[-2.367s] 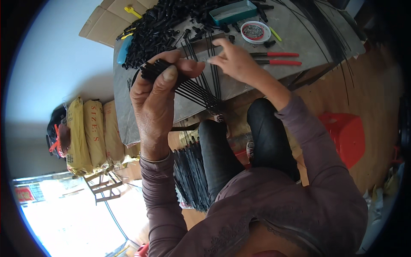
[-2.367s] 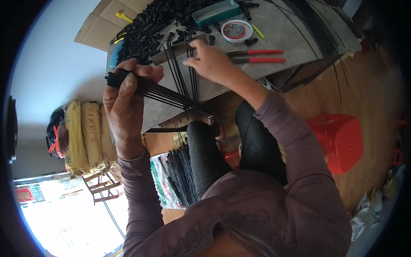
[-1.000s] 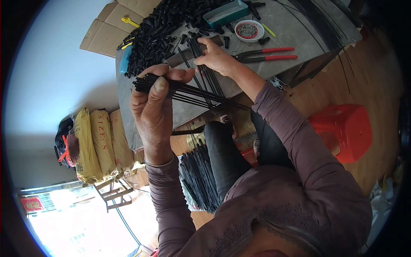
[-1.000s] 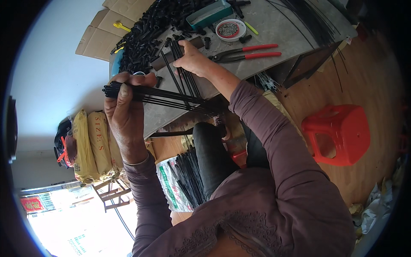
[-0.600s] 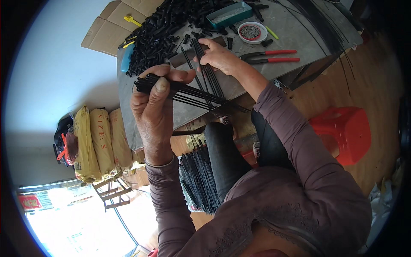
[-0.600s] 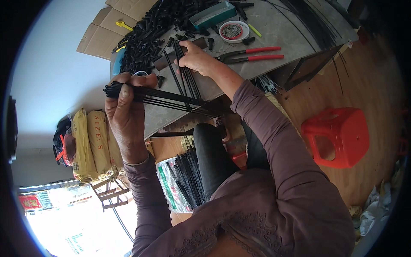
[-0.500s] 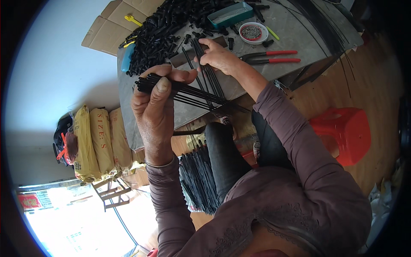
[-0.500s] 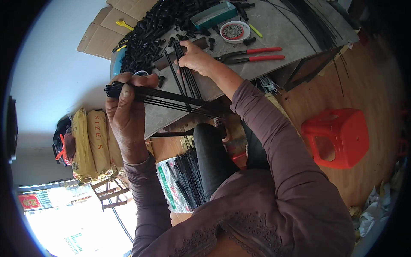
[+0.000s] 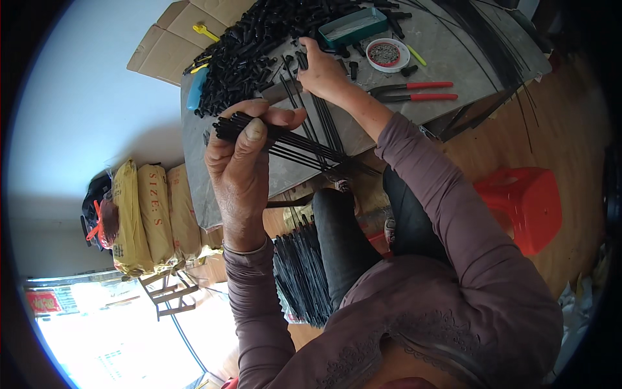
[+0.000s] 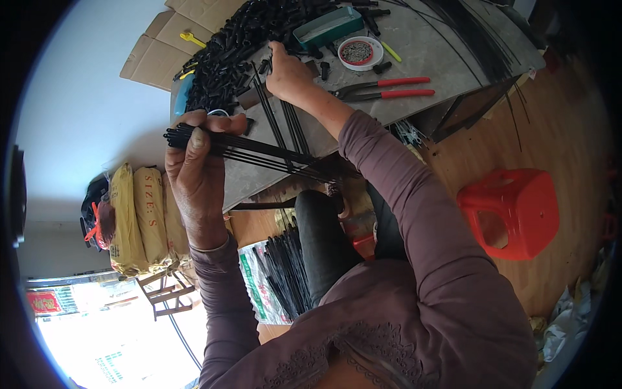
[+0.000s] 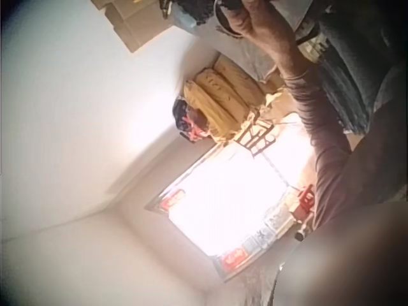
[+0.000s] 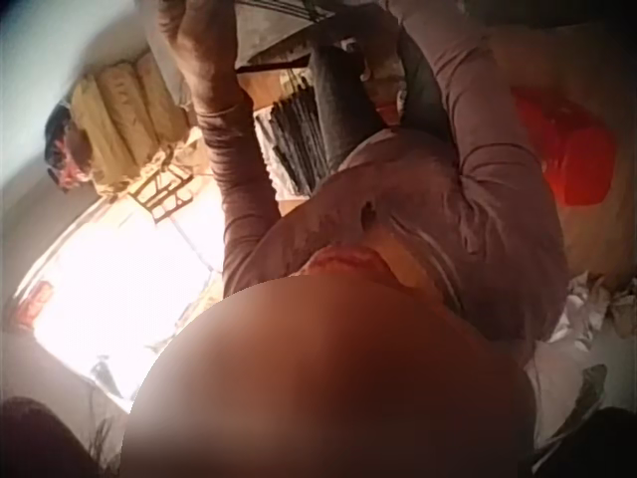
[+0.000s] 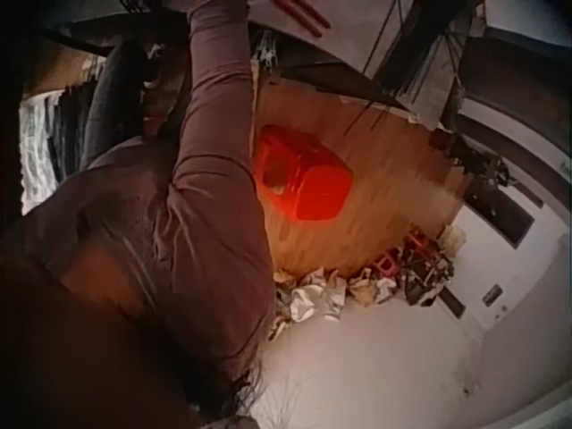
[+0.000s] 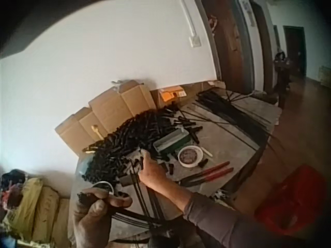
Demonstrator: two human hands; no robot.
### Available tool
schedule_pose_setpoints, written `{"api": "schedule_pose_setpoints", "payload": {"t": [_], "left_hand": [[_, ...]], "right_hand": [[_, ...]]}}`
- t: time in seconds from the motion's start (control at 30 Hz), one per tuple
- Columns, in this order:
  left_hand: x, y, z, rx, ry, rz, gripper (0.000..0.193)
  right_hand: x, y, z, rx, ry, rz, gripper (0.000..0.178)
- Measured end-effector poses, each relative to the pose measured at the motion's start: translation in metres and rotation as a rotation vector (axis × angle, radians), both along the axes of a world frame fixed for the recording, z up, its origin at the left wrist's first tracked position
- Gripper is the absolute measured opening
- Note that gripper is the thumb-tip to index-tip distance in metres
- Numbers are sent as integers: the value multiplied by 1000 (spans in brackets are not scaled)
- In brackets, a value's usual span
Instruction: Assembling bundles of wires into a fixture using zip ties and wire cutters at a workbench.
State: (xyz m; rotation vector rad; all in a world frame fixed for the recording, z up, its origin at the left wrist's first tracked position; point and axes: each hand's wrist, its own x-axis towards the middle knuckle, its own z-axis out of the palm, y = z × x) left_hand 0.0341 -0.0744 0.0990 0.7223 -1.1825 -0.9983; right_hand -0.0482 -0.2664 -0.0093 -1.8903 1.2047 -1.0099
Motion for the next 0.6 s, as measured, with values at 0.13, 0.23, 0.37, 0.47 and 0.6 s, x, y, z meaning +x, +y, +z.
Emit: {"api": "schedule_pose_setpoints", "payload": {"t": [0.13,0.23,0.37,0.47,0.6], "left_hand": [[-1,0,0,-2,-10,-11,21],[-3,-2,-1,1,-4,-22,21],[-3,-2,-1,20,3,-17,21],[-6,-3,0,13,-14,-30,21],[-10,-3,-1,13,-29,-43,20]], "right_hand": [[-1,-10,17,-83,185,-75,62],[-2,-21,14,-167,290,-59,56],[-6,-18,19,-298,381,-37,32],[-13,-17,12,-435,327,-152,37],[-17,14,18,-473,285,5,43]]}}
